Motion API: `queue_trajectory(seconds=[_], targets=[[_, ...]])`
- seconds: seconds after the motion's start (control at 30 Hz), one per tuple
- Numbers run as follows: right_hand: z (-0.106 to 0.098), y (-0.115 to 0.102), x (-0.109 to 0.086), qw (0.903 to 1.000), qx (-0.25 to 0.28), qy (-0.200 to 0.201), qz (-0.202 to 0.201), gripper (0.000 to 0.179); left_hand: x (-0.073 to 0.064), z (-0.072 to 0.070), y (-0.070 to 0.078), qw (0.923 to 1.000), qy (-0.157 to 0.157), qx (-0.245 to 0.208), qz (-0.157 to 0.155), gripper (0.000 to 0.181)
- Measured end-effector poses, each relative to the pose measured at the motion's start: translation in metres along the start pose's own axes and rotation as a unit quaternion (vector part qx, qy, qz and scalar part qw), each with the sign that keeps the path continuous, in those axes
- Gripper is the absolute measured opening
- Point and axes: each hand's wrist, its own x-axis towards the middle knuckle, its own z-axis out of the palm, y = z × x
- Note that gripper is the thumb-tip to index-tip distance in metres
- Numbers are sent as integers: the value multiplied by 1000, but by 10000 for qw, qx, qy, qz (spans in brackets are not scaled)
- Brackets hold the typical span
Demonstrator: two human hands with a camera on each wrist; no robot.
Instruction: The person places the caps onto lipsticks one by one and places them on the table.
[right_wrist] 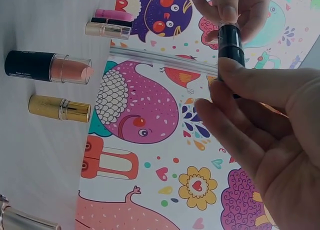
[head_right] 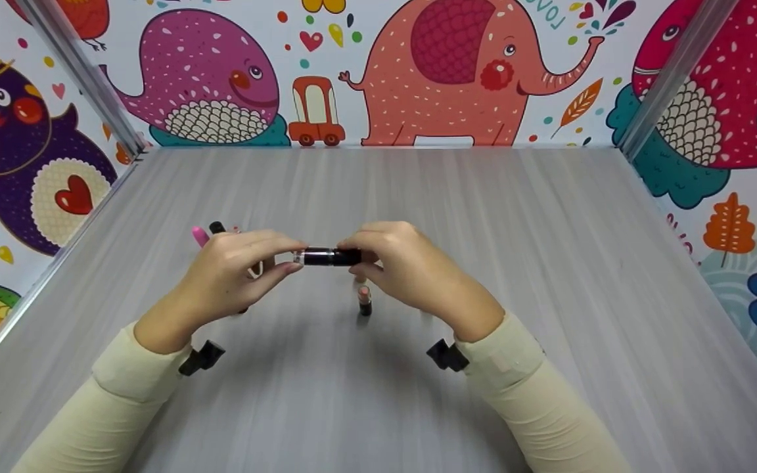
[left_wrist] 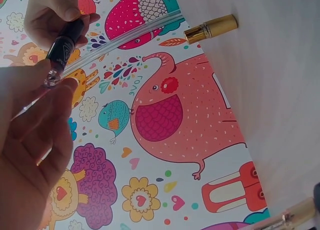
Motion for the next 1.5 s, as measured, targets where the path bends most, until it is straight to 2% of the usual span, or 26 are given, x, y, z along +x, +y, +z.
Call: queue_trajectory(seconds=[0.47, 0.67, 1.1, 1.33, 1.5], targets=[[0, -7, 1, 9997, -110, 175, -108, 41, 1, -9, 2, 9993, 235, -155, 256, 19], [-1, -8, 0, 9994, -26, 225, -264, 43, 1, -9, 2, 9993, 248, -81, 279, 18], [-1, -9, 0, 9993, -69, 182, -331, 44, 0, -8, 2, 9993, 251, -63, 282, 18], [0, -10, -1, 9992, -92, 195, -331, 43, 1, -10, 4, 9996, 145, -37, 224, 18], [0, -10, 0, 9990, -138, 204, -367, 43, 1, -10, 4, 9993, 211, -27, 303, 16]])
